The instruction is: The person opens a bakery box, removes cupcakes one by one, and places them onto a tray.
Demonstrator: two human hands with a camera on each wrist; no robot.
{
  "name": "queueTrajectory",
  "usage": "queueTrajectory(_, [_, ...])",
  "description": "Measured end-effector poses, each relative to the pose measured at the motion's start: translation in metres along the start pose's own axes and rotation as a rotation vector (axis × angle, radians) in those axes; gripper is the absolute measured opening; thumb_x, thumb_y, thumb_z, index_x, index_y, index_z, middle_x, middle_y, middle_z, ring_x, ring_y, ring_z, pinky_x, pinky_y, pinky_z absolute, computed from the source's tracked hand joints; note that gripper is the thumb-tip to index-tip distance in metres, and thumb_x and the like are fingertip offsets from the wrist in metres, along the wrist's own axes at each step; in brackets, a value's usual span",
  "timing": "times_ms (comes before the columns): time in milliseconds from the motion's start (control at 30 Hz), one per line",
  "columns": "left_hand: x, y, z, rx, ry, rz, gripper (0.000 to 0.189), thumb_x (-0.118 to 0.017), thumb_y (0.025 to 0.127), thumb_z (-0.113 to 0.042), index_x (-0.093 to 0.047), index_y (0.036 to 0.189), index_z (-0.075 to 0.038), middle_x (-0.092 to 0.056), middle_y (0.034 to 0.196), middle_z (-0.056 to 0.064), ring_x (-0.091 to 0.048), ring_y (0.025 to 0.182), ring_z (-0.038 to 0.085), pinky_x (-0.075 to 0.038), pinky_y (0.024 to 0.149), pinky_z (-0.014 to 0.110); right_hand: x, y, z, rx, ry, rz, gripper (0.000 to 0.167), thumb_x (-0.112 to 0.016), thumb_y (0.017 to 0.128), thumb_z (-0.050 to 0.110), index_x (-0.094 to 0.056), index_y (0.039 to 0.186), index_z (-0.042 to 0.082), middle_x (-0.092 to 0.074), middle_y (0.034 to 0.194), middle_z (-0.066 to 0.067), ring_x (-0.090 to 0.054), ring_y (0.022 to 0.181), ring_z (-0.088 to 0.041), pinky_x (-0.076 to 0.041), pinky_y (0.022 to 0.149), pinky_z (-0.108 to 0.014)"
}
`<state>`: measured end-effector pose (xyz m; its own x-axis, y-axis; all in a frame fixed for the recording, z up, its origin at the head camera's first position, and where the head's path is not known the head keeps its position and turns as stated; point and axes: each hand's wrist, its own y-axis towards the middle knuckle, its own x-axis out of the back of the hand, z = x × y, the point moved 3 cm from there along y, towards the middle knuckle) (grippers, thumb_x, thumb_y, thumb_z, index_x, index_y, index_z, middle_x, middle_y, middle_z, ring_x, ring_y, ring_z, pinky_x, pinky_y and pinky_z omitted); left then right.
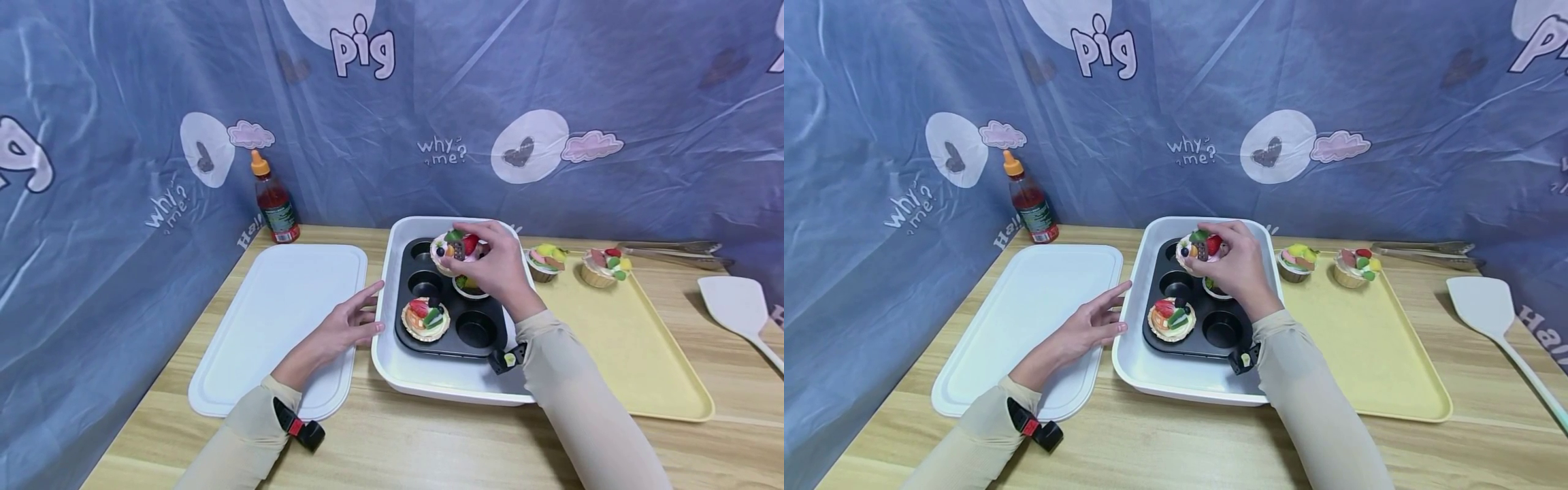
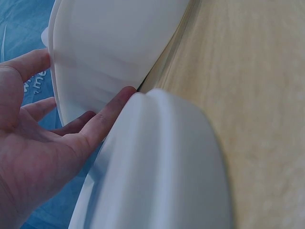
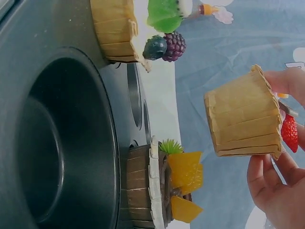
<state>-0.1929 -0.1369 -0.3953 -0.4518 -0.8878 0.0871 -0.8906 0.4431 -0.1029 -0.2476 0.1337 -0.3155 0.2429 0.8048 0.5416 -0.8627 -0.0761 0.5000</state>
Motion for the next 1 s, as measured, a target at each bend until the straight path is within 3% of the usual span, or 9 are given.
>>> queueTrajectory(200, [0.0,0.001,0.0,0.003,0.006,-0.002,0.076,-0.066,0.097,-0.007,-0.027,0.161,-0.019,-0.041,0.15,0.025,-0.054,0.13,0.037,-0.06,0.092,0.038,0.001,0.0,-0.001,-0.004,-0.007,0.0,0.058,-0.091,0.072,0.02,-0.072,0.126,0.013,-0.065,0.117,-0.012,-0.052,0.092,-0.017,-0.054,0.074,-0.035])
queueTrajectory(433, [0.001,0.001,0.001,0.016,0.032,-0.01,0.077,-0.067,0.096,-0.008,-0.028,0.161,-0.022,-0.042,0.15,0.023,-0.055,0.13,0.035,-0.059,0.093,0.037,0.003,-0.002,-0.001,-0.036,0.003,0.014,0.059,-0.091,0.072,0.02,-0.071,0.127,0.013,-0.063,0.121,-0.011,-0.052,0.098,-0.018,-0.046,0.074,-0.017])
queueTrajectory(633, [0.001,0.0,0.0,0.019,0.028,-0.015,0.078,-0.067,0.096,-0.007,-0.028,0.161,-0.023,-0.042,0.15,0.022,-0.055,0.129,0.034,-0.059,0.093,0.036,0.005,-0.002,0.0,-0.038,0.016,0.006,0.059,-0.091,0.073,0.018,-0.071,0.127,0.012,-0.063,0.118,-0.012,-0.051,0.096,-0.018,-0.049,0.075,-0.024])
queueTrajectory(800, [0.001,0.0,0.0,0.009,0.028,-0.015,0.076,-0.067,0.096,-0.008,-0.028,0.161,-0.021,-0.042,0.15,0.023,-0.054,0.13,0.036,-0.059,0.094,0.037,0.006,-0.003,0.001,-0.029,0.02,-0.004,0.058,-0.091,0.072,0.018,-0.071,0.127,0.011,-0.063,0.115,-0.013,-0.05,0.093,-0.016,-0.046,0.073,-0.019])
queueTrajectory(1000, [0.001,0.0,0.001,0.005,0.023,-0.004,0.077,-0.067,0.096,-0.01,-0.028,0.161,-0.02,-0.041,0.15,0.024,-0.055,0.129,0.035,-0.059,0.094,0.038,0.013,-0.003,0.003,-0.031,0.013,-0.035,0.058,-0.091,0.072,0.018,-0.071,0.126,0.01,-0.063,0.117,-0.013,-0.052,0.097,-0.02,-0.047,0.075,-0.022])
